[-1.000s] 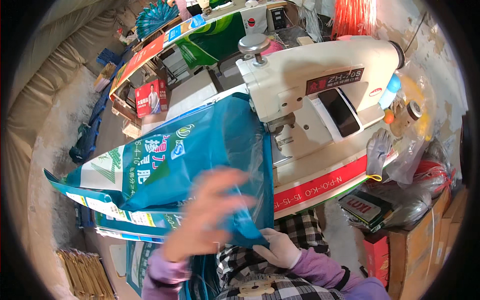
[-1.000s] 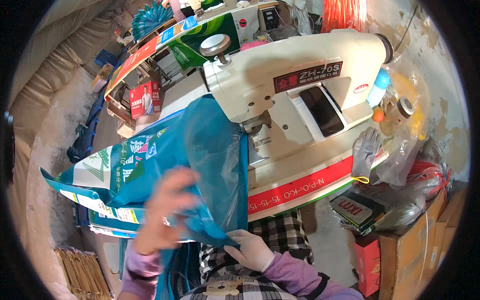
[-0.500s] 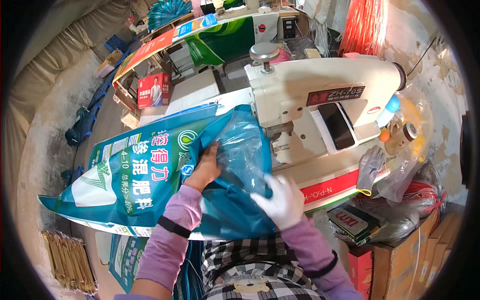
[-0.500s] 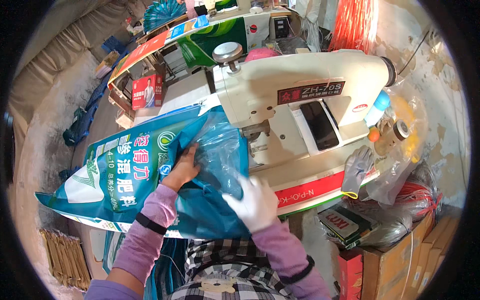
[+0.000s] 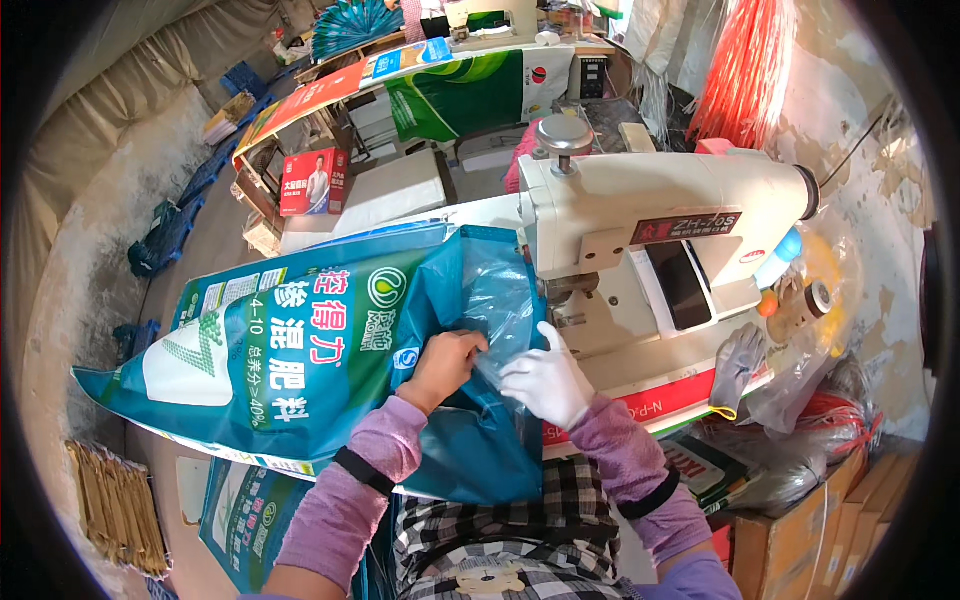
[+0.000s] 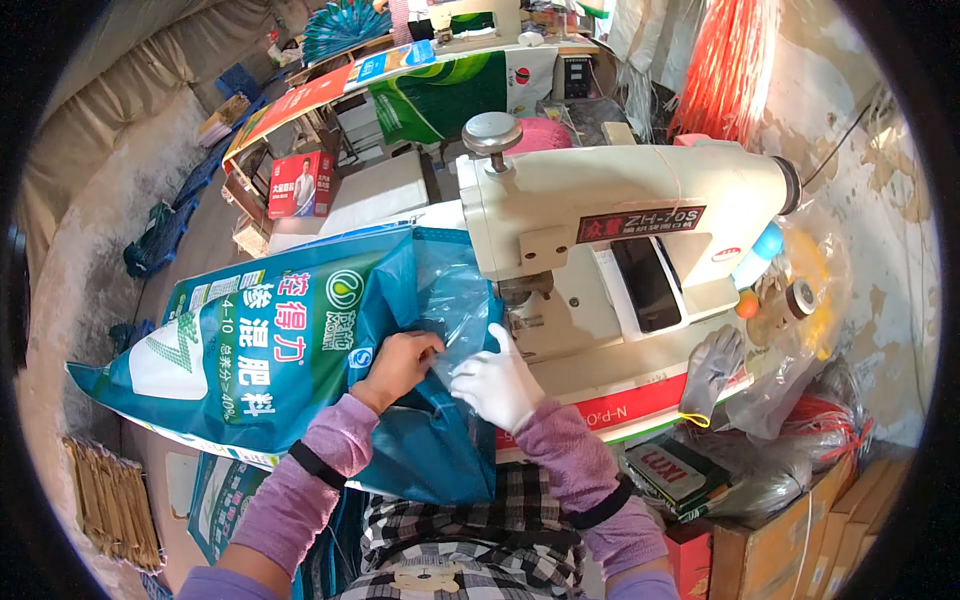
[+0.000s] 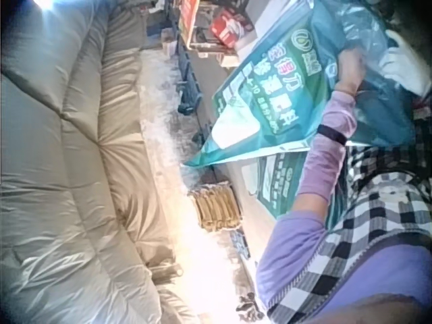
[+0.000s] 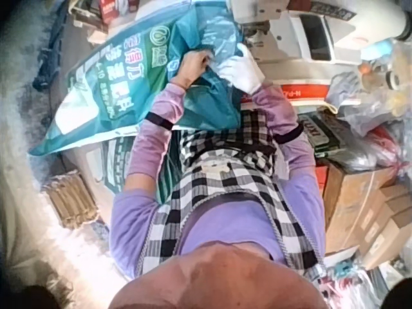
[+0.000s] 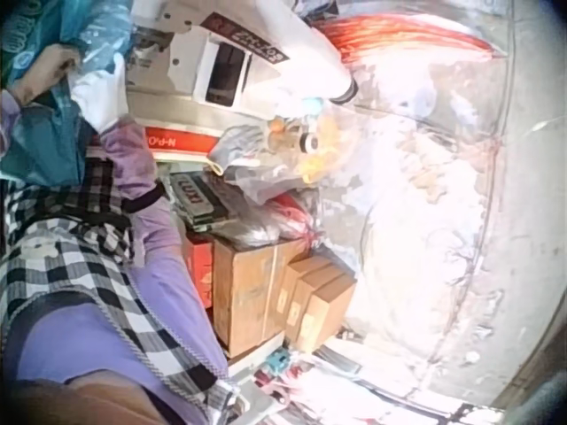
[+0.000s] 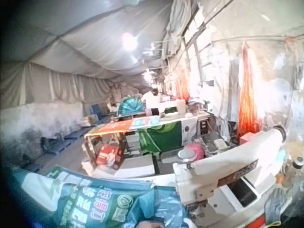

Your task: The worker is sewing the edges of large plastic industrial bags using a heavy-duty sewing machine and stacking them.

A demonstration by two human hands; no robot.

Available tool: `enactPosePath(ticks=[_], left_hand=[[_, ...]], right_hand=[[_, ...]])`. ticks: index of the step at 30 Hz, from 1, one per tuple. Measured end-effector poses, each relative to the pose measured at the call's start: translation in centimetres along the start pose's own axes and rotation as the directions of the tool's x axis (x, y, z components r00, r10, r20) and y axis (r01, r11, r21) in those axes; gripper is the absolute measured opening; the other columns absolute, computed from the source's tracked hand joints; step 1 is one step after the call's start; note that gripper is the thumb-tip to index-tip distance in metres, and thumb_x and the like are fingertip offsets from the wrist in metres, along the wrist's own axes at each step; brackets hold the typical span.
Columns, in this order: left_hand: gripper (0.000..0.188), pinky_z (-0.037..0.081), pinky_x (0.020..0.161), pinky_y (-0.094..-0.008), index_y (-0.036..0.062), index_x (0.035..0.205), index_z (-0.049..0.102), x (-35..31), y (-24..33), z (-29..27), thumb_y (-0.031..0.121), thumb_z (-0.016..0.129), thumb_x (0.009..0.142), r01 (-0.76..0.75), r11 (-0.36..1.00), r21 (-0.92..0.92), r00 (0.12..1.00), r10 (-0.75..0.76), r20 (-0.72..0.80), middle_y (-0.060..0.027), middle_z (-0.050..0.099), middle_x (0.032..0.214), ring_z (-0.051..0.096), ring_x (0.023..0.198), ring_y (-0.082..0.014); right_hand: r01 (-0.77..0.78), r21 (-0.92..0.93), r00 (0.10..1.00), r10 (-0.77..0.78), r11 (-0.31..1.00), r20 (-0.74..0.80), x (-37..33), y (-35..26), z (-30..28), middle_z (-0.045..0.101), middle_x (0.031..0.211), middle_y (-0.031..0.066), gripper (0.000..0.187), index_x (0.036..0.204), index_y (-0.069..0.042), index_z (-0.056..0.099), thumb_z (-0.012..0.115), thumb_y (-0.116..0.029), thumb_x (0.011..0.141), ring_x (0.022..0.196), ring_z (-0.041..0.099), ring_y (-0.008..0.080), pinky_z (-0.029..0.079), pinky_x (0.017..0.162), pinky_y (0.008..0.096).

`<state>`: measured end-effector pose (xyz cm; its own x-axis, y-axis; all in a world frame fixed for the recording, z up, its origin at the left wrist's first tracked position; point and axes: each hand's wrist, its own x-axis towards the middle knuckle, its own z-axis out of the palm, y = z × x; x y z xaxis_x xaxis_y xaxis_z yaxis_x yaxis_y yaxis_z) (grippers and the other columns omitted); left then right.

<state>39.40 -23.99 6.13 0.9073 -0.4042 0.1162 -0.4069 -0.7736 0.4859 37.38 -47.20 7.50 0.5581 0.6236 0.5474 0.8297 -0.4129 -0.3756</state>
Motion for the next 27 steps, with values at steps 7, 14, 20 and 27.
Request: enactPosePath(ticks=[7, 14, 20, 27], left_hand=[[0.046, 0.053, 0.082, -0.0302, 0.0042, 0.12, 0.066, 2.7, 3.5, 1.5, 0.0, 0.076, 0.075, 0.103, 0.652, -0.751, 0.994, -0.037, 0.104, -0.011, 0.071, 0.109, 0.067, 0.093, -0.0146], [0.019, 0.052, 0.066, -0.0277, 0.0035, 0.096, 0.076, 3.7, 2.9, 4.1, 0.007, 0.081, 0.078, 0.18, 0.778, -0.602, 0.961, -0.269, -0.061, -0.0073, 0.072, 0.081, 0.065, 0.071, -0.011], [0.027, 0.05, 0.066, -0.04, 0.0151, 0.092, 0.075, 5.5, 4.0, 5.6, 0.011, 0.085, 0.067, 0.286, 0.888, -0.36, 0.88, -0.392, -0.268, -0.0083, 0.061, 0.08, 0.063, 0.073, -0.0266], [0.082, 0.051, 0.078, -0.0398, 0.0157, 0.133, 0.052, 5.6, 4.5, 6.1, 0.012, 0.088, 0.06, 0.362, 0.831, -0.422, 0.824, -0.497, -0.272, -0.0081, 0.061, 0.092, 0.062, 0.089, -0.0288]], right_hand=[[-0.613, 0.31, 0.738, 0.667, 0.727, -0.104, 1.8, -0.3, 1.4, 0.067, 0.093, 0.0109, 0.015, 0.091, -0.01, 0.072, 0.062, -0.007, 0.08, 0.088, 0.065, 0.0333, 0.05, 0.076, 0.0442], [-0.351, 0.003, 0.923, 0.346, 0.936, -0.169, -11.1, -8.8, 2.0, 0.061, 0.12, 0.0137, 0.046, 0.109, -0.012, 0.07, 0.059, 0.005, 0.068, 0.111, 0.057, 0.0369, 0.046, 0.095, 0.046], [-0.222, 0.299, 0.974, 0.223, 0.928, 0.031, -8.8, -16.0, 1.1, 0.061, 0.122, 0.0121, 0.056, 0.121, -0.011, 0.064, 0.072, -0.007, 0.066, 0.116, 0.055, 0.0334, 0.043, 0.101, 0.0456], [-0.845, 0.532, 0.377, 0.763, 0.051, 0.525, -9.4, -13.3, 2.2, 0.07, 0.092, 0.0165, 0.041, 0.112, 0.0, 0.066, 0.074, -0.028, 0.083, 0.1, 0.065, 0.0292, 0.049, 0.087, 0.0395]])
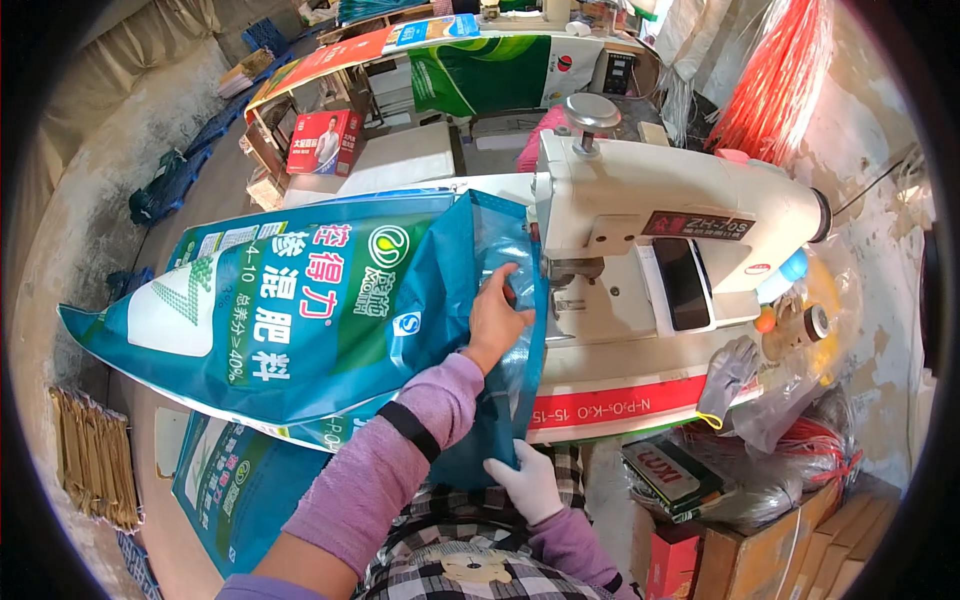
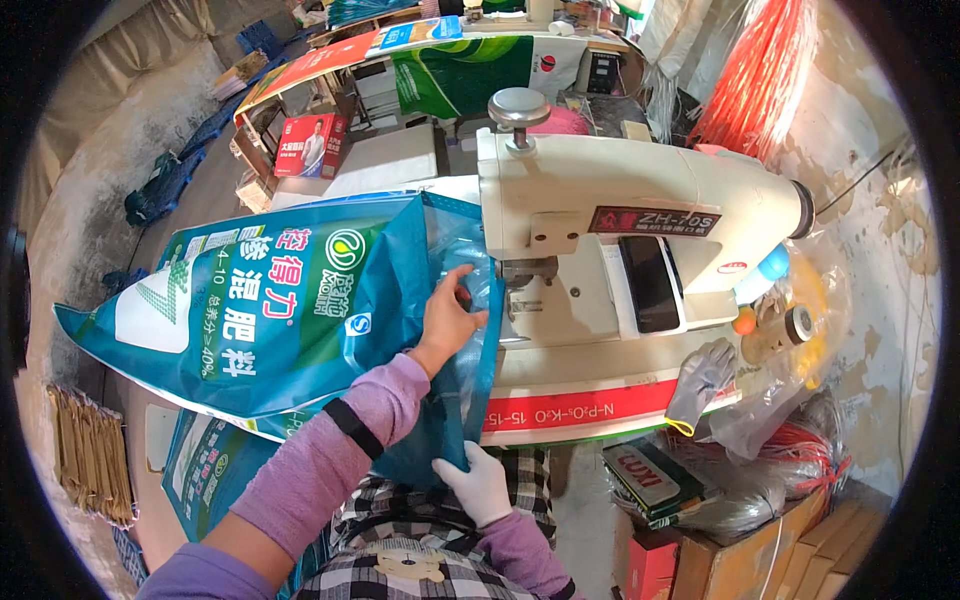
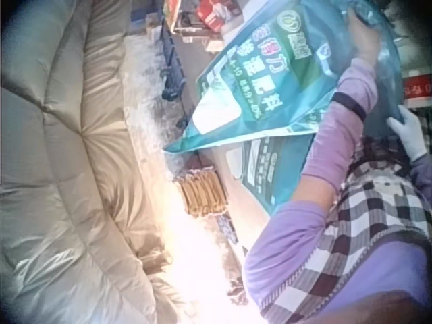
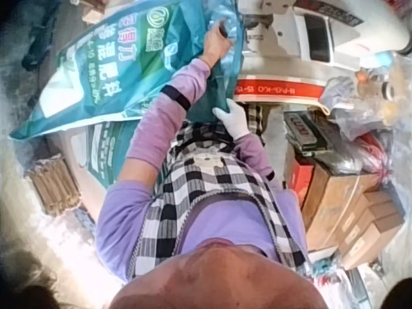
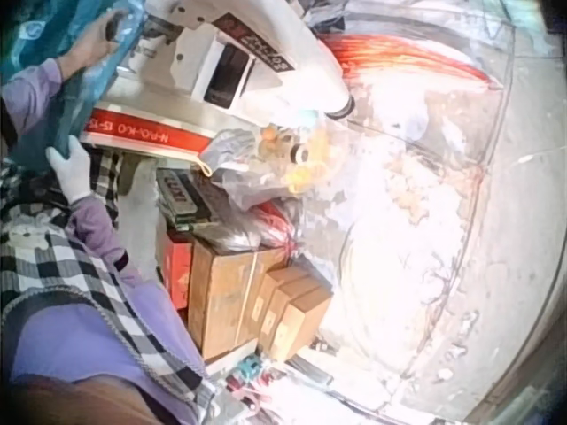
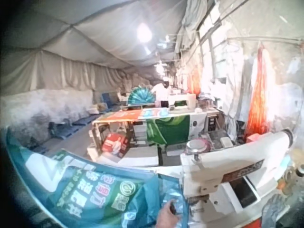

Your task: The worker is sewing the edges of large plastic industrial bags using a heavy-duty sewing machine and stacking them.

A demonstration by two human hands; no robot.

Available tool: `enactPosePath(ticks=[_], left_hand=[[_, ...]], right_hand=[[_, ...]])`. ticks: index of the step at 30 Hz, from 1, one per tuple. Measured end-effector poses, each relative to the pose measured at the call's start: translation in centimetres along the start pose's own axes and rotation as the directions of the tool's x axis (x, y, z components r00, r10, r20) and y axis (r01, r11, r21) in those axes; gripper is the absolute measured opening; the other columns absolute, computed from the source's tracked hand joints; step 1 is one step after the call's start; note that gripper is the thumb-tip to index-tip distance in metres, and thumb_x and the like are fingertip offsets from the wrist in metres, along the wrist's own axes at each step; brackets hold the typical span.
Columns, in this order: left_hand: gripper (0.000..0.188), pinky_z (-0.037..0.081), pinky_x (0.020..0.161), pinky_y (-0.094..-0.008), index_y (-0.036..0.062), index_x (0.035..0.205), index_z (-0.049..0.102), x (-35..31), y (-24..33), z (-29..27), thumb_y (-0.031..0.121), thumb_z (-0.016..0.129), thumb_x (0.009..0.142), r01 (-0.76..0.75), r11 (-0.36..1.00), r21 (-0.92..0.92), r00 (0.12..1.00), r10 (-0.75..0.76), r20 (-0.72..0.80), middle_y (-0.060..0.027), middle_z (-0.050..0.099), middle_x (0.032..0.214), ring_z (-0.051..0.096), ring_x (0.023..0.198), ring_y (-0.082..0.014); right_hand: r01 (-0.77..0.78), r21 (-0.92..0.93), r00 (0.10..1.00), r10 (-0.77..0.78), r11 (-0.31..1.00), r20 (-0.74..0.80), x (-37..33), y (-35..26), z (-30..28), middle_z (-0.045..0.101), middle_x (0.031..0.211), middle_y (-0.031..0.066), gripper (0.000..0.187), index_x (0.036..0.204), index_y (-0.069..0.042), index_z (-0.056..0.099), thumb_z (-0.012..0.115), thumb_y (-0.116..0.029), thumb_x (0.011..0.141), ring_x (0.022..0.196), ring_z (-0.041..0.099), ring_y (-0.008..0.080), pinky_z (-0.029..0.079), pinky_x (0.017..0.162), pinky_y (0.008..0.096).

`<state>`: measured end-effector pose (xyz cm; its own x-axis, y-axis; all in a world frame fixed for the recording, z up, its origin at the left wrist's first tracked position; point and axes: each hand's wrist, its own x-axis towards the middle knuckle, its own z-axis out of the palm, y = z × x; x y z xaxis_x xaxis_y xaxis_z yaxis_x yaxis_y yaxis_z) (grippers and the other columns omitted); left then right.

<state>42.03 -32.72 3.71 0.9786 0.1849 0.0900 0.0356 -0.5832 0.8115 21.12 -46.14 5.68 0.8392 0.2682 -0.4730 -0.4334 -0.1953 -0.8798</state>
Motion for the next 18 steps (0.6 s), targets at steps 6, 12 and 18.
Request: enactPosePath(ticks=[6, 12, 18], left_hand=[[0.092, 0.053, 0.077, -0.0369, 0.0097, 0.14, 0.048, 0.9, 0.5, -0.3, 0.016, 0.091, 0.058, 0.079, 0.992, 0.099, 0.997, -0.078, -0.015, -0.0091, 0.063, 0.089, 0.064, 0.083, -0.0271], [0.063, 0.052, 0.076, -0.0349, 0.0082, 0.14, 0.048, 1.9, -3.3, -1.1, 0.036, 0.071, 0.089, 0.444, 0.727, -0.523, 0.859, -0.512, 0.017, -0.0047, 0.065, 0.091, 0.063, 0.082, -0.0222], [0.069, 0.031, 0.112, -0.0453, 0.0057, 0.14, 0.048, -13.8, 8.0, -16.6, 0.029, 0.078, 0.082, -0.536, 0.843, 0.044, 0.787, 0.48, 0.387, -0.0209, 0.046, 0.144, 0.042, 0.137, -0.0369]], right_hand=[[0.522, -0.388, 0.846, -0.519, 0.76, 0.122, -1.5, 1.8, 0.8, 0.069, 0.099, 0.0174, 0.033, 0.106, -0.005, 0.07, 0.064, -0.034, 0.091, 0.106, 0.059, 0.0366, 0.045, 0.09, 0.0413], [0.266, -0.164, 0.964, -0.257, 0.95, 0.072, -5.0, 2.2, -1.1, 0.068, 0.089, 0.0228, 0.033, 0.107, 0.002, 0.067, 0.065, -0.027, 0.092, 0.081, 0.067, 0.038, 0.052, 0.072, 0.0379], [0.231, -0.065, 0.972, -0.234, 0.971, -0.032, -4.5, 2.7, -4.2, 0.07, 0.09, 0.0222, 0.037, 0.105, 0.006, 0.065, 0.067, -0.028, 0.089, 0.082, 0.07, 0.0291, 0.053, 0.076, 0.0356]])
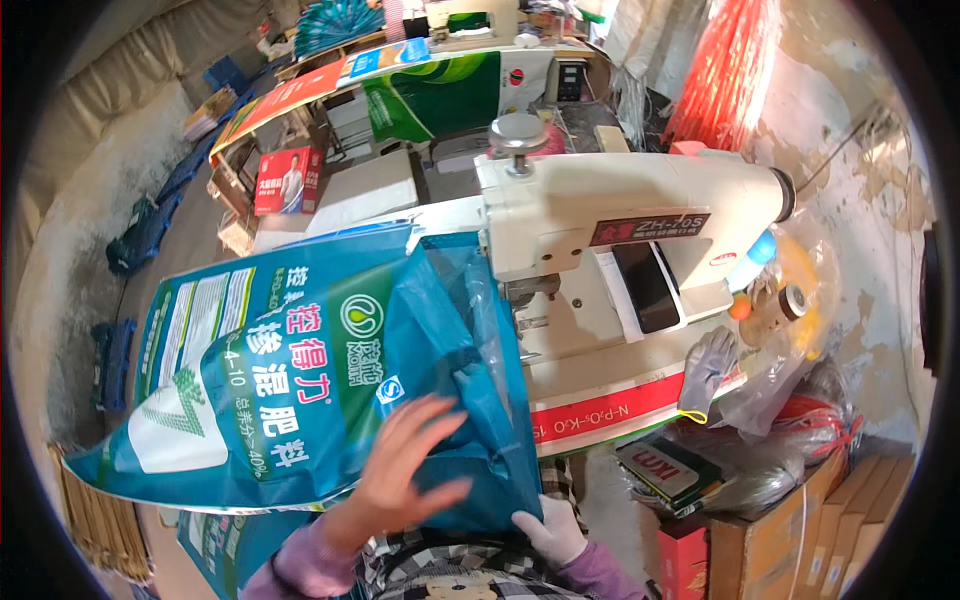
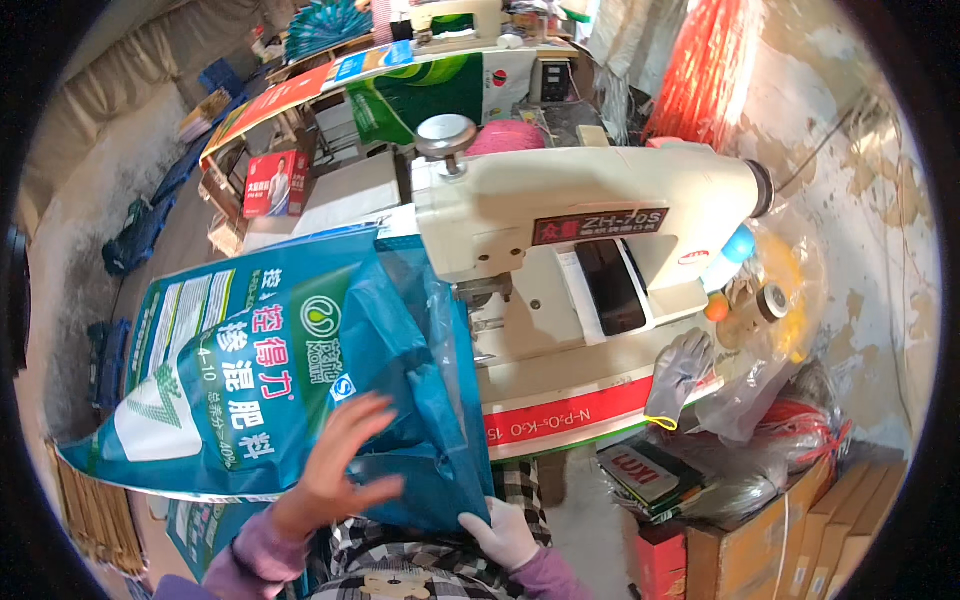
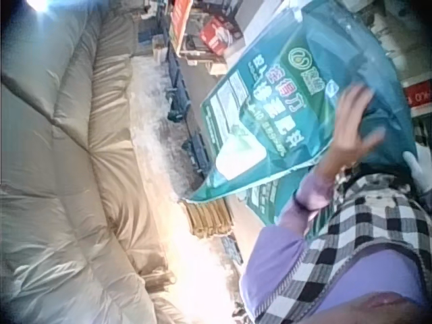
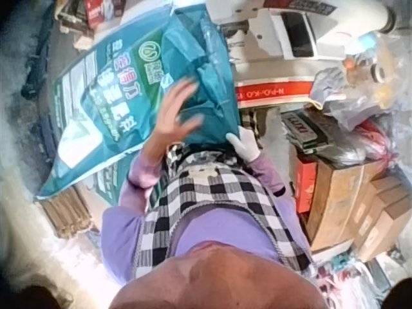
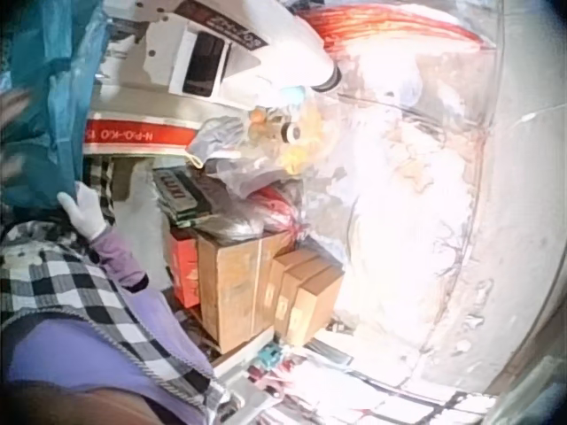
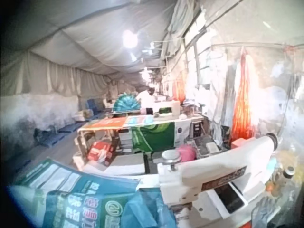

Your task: The worker is sewing the edges of large plastic industrial bags using a heavy-duty sewing machine and stacking them.

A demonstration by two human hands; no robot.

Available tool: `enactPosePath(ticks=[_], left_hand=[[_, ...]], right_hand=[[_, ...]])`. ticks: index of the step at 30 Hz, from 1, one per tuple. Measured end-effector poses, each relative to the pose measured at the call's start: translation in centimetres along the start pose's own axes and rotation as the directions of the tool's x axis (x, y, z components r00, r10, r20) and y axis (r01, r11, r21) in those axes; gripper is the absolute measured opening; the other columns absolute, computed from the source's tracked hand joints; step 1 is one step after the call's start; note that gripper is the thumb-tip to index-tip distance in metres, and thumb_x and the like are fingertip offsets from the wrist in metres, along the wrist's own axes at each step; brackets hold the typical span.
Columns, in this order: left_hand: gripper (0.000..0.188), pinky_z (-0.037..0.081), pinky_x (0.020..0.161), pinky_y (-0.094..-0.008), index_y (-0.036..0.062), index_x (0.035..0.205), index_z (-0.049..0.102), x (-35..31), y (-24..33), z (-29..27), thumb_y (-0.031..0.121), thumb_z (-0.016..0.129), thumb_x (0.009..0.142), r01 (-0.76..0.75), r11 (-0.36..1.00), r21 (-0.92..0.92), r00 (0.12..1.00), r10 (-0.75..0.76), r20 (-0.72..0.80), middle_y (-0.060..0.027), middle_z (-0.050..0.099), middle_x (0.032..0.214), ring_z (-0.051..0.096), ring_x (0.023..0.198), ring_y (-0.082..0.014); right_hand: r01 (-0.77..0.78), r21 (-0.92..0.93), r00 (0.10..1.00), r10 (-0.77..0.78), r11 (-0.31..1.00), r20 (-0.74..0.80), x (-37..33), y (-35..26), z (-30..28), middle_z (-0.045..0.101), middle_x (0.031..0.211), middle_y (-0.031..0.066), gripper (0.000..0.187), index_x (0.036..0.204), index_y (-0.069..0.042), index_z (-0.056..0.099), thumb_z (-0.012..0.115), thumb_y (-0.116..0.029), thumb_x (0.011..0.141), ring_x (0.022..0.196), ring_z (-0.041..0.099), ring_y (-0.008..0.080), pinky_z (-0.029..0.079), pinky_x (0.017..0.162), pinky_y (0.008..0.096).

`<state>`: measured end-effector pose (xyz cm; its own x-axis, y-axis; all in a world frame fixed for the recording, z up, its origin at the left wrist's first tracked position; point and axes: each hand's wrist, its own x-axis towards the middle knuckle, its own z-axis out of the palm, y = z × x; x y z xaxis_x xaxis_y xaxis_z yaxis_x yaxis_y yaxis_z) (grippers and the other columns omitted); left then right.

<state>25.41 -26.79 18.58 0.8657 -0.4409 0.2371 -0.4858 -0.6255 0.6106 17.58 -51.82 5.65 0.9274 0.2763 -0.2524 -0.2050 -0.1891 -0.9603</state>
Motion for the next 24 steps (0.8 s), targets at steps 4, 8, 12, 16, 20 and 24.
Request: enactPosePath(ticks=[4, 8, 12, 16, 20, 24], left_hand=[[0.083, 0.034, 0.108, -0.0508, 0.0072, 0.145, 0.041, -7.2, -3.2, -7.6, 0.017, 0.081, 0.072, 0.211, 0.792, 0.573, 0.948, -0.308, 0.077, -0.026, 0.044, 0.143, 0.042, 0.132, -0.0449], [0.074, 0.048, 0.082, -0.0468, 0.0076, 0.144, 0.04, -14.2, -15.3, -15.8, 0.003, 0.064, 0.074, 0.371, 0.442, 0.816, 0.785, -0.619, -0.022, -0.0226, 0.061, 0.114, 0.058, 0.108, -0.0399], [0.07, 0.051, 0.062, -0.048, 0.0112, 0.146, 0.04, -13.4, -20.7, -13.3, 0.007, 0.059, 0.078, 0.228, 0.363, 0.904, 0.665, -0.736, 0.128, -0.0131, 0.07, 0.077, 0.069, 0.069, -0.0362], [0.071, 0.051, 0.059, -0.0467, 0.0136, 0.149, 0.038, -15.9, -31.4, -11.1, 0.011, 0.057, 0.081, 0.306, 0.263, 0.915, 0.768, -0.637, -0.073, -0.0142, 0.071, 0.08, 0.07, 0.07, -0.0335], [0.064, 0.053, 0.062, -0.0468, 0.0134, 0.146, 0.038, -29.9, -35.9, -21.8, 0.018, 0.058, 0.086, 0.788, -0.004, 0.615, 0.429, -0.713, -0.555, -0.0155, 0.069, 0.085, 0.068, 0.073, -0.0347], [0.059, 0.052, 0.073, -0.0426, 0.0089, 0.134, 0.043, -31.8, -27.6, -17.9, 0.04, 0.062, 0.088, 0.457, 0.122, -0.881, -0.188, -0.955, -0.23, -0.0122, 0.058, 0.104, 0.06, 0.087, -0.0261]], right_hand=[[0.039, 0.079, 0.999, -0.037, 0.996, -0.024, 7.4, -2.2, -0.3, 0.07, 0.088, 0.0224, 0.044, 0.104, 0.005, 0.065, 0.073, -0.033, 0.085, 0.079, 0.069, 0.0282, 0.052, 0.074, 0.0362], [0.267, -0.057, 0.955, -0.272, 0.962, -0.117, 8.5, -0.8, 2.6, 0.069, 0.081, 0.0222, 0.047, 0.093, 0.005, 0.069, 0.076, -0.04, 0.082, 0.077, 0.07, 0.0334, 0.054, 0.068, 0.0382], [0.31, -0.287, 0.924, -0.358, 0.906, -0.132, 8.0, -1.6, 3.3, 0.068, 0.075, 0.0176, 0.048, 0.08, 0.001, 0.07, 0.067, -0.046, 0.088, 0.074, 0.068, 0.0334, 0.054, 0.067, 0.0413], [0.533, -0.707, 0.829, -0.455, 0.465, 0.325, 15.1, -6.5, 7.6, 0.061, 0.06, 0.0123, 0.039, 0.068, -0.007, 0.066, 0.056, -0.034, 0.095, 0.059, 0.064, 0.0311, 0.051, 0.054, 0.0418], [0.788, -0.449, 0.608, -0.649, 0.421, 0.458, 12.8, -15.7, 9.3, 0.062, 0.063, 0.0118, 0.023, 0.094, -0.012, 0.064, 0.051, -0.031, 0.097, 0.065, 0.067, 0.0319, 0.054, 0.058, 0.0421], [0.854, -0.377, 0.52, -0.557, 0.359, 0.647, 14.1, -20.2, 7.4, 0.064, 0.084, 0.0066, 0.021, 0.085, -0.014, 0.066, 0.063, -0.034, 0.083, 0.08, 0.066, 0.0273, 0.054, 0.063, 0.0421]])
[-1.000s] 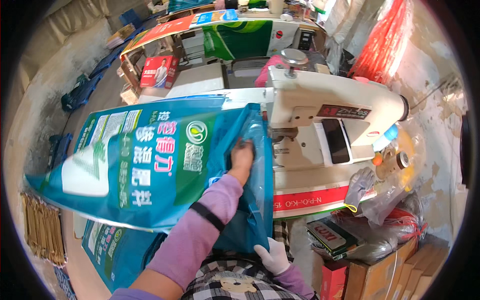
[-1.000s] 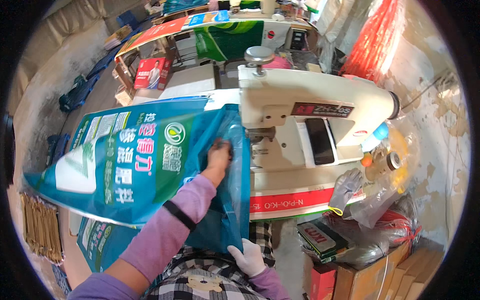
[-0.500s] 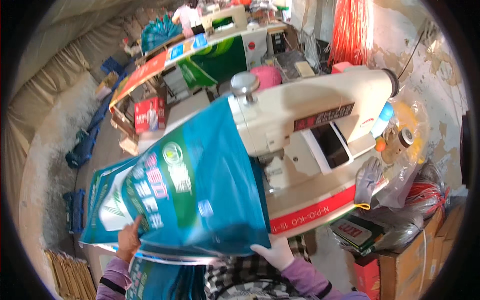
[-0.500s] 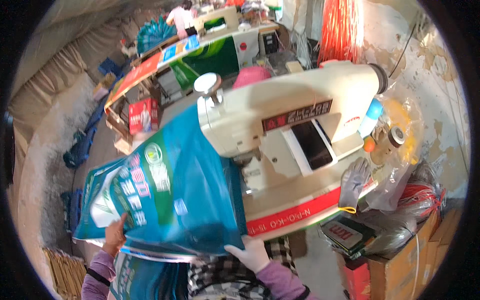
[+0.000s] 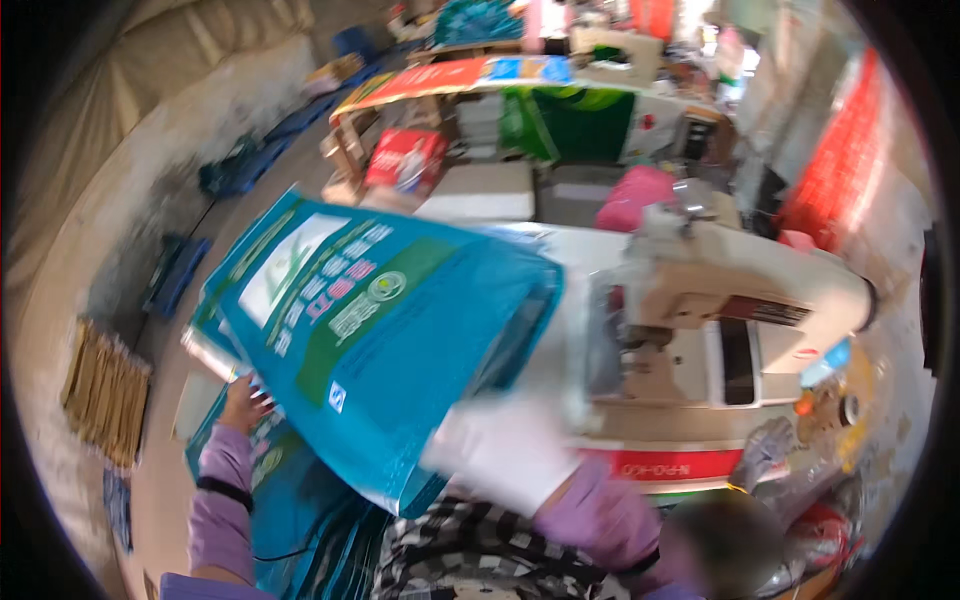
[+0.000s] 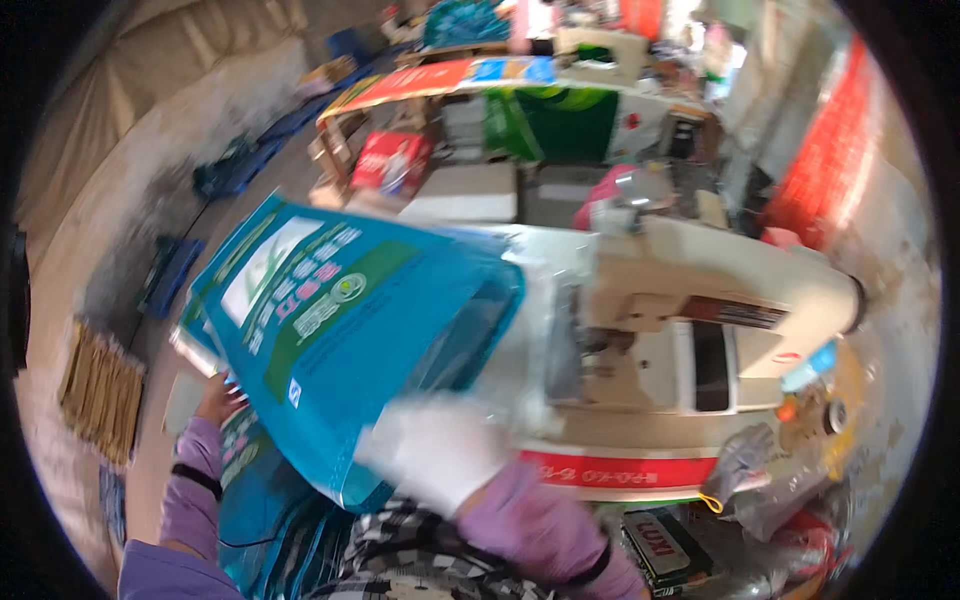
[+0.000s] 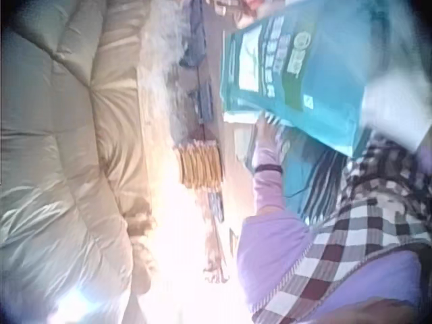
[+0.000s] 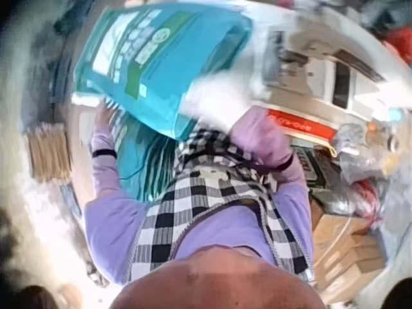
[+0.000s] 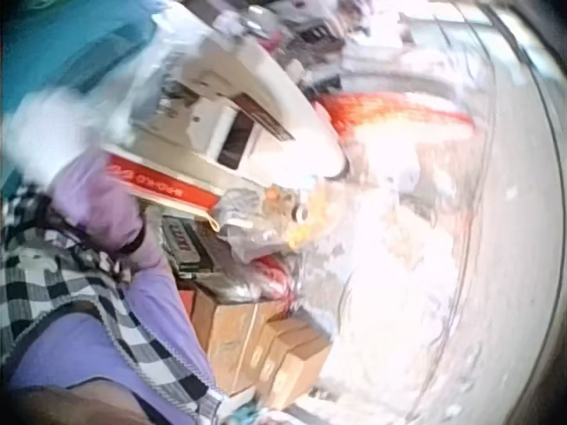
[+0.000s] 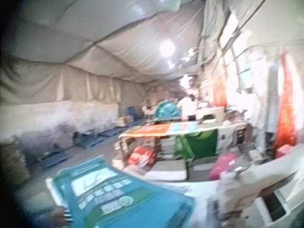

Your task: The worker is sewing the edges of large plastic industrial bags using a heavy-duty sewing machine and stacking them.

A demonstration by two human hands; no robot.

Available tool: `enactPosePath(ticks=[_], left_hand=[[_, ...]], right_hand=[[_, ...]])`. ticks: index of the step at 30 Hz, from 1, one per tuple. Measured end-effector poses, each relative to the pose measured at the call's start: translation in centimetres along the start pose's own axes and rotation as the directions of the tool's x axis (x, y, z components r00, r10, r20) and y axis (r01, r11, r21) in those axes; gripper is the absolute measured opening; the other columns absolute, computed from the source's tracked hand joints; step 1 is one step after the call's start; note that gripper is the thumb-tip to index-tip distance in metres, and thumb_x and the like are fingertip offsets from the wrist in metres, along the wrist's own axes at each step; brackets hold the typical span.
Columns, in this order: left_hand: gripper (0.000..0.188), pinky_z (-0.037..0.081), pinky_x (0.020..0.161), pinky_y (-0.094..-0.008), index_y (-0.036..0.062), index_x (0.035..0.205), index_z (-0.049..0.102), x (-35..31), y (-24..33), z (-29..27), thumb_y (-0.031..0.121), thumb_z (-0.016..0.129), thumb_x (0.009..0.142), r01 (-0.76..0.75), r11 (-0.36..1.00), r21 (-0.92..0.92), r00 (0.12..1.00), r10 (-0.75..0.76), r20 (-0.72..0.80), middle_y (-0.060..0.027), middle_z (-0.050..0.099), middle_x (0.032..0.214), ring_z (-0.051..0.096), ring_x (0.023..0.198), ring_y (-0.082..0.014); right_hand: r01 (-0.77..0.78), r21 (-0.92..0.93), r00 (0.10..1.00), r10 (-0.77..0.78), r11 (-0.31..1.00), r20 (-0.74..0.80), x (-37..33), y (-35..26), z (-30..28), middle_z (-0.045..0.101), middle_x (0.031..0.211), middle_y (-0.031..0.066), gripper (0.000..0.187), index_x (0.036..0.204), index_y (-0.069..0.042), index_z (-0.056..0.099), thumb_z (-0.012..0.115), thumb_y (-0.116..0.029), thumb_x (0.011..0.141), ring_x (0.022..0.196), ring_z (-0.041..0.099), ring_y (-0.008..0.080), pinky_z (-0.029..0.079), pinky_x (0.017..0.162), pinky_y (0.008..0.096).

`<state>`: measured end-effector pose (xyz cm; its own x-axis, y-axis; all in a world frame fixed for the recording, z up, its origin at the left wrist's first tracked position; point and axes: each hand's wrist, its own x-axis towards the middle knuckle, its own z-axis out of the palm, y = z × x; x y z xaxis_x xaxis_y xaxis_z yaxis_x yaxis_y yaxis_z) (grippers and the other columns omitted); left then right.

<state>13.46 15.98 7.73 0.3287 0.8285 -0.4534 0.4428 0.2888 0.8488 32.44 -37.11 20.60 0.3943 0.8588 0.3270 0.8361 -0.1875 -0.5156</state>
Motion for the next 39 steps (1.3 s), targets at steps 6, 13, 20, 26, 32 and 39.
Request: enactPosePath(ticks=[6, 13, 20, 26, 32, 39], left_hand=[[0.064, 0.052, 0.068, -0.0315, 0.0017, 0.144, 0.034, -25.3, -11.3, 9.8, 0.015, 0.066, 0.091, -0.264, 0.951, -0.161, 0.959, 0.241, -0.152, -0.0122, 0.06, 0.119, 0.06, 0.101, -0.0226], [0.061, 0.054, 0.055, -0.0263, 0.0069, 0.145, 0.033, -32.5, -12.3, 11.8, 0.025, 0.064, 0.096, 0.204, 0.969, -0.138, 0.948, -0.16, 0.275, -0.0088, 0.059, 0.115, 0.063, 0.082, -0.0141], [0.062, 0.052, 0.064, -0.0317, 0.0099, 0.137, 0.034, -33.1, -14.9, 12.6, 0.03, 0.071, 0.091, 0.13, 0.927, -0.353, 0.977, -0.059, 0.203, -0.0072, 0.053, 0.121, 0.06, 0.1, -0.0186], [0.058, 0.051, 0.09, -0.0382, 0.0002, 0.13, 0.047, -31.5, -18.3, 15.3, 0.027, 0.075, 0.088, 0.12, 0.759, -0.64, 0.99, -0.042, 0.136, -0.0112, 0.061, 0.118, 0.058, 0.107, -0.0221], [0.073, 0.05, 0.086, -0.0383, -0.0085, 0.125, 0.057, -34.6, -18.2, 14.6, 0.057, 0.058, 0.094, 0.146, 0.975, -0.168, 0.9, -0.061, 0.431, -0.0197, 0.065, 0.115, 0.062, 0.1, -0.0253], [0.053, 0.05, 0.067, -0.032, -0.0088, 0.1, 0.065, -38.1, -1.3, -6.2, 0.043, 0.071, 0.088, 0.045, 0.999, -0.019, 0.992, -0.047, -0.117, -0.0071, 0.066, 0.088, 0.059, 0.074, -0.0165]], right_hand=[[-0.505, -0.235, 0.862, 0.497, 0.83, -0.097, 5.3, 19.8, 3.7, 0.066, 0.112, 0.0199, 0.067, 0.138, -0.006, 0.049, 0.065, -0.042, 0.085, 0.099, 0.064, 0.0369, 0.049, 0.092, 0.0456], [-0.628, 0.105, 0.698, 0.618, 0.771, -0.363, 3.6, 18.9, 6.7, 0.067, 0.105, 0.0152, 0.041, 0.119, -0.008, 0.065, 0.065, -0.033, 0.088, 0.1, 0.063, 0.0306, 0.048, 0.087, 0.0389], [-0.293, 0.017, 0.93, 0.289, 0.956, -0.227, 9.5, 23.5, 1.6, 0.065, 0.104, 0.0187, 0.055, 0.112, -0.002, 0.068, 0.066, -0.05, 0.086, 0.101, 0.059, 0.0359, 0.046, 0.089, 0.0421], [-0.428, 0.24, 0.903, 0.401, 0.871, 0.155, 5.7, 24.4, 6.1, 0.043, 0.149, 0.0234, 0.066, 0.14, -0.004, 0.052, 0.074, -0.028, 0.082, 0.14, 0.038, 0.035, 0.027, 0.117, 0.0409], [-0.239, 0.126, 0.918, 0.266, 0.963, -0.293, -1.0, 21.9, 5.4, 0.072, 0.111, 0.0164, 0.036, 0.126, -0.003, 0.063, 0.058, -0.001, 0.091, 0.101, 0.069, 0.0215, 0.051, 0.089, 0.0303], [0.183, -0.385, 0.933, -0.283, 0.904, -0.22, 11.5, 10.3, 10.4, 0.072, 0.102, 0.0116, 0.027, 0.108, -0.002, 0.071, 0.048, 0.002, 0.094, 0.091, 0.069, 0.0157, 0.052, 0.083, 0.0278]])
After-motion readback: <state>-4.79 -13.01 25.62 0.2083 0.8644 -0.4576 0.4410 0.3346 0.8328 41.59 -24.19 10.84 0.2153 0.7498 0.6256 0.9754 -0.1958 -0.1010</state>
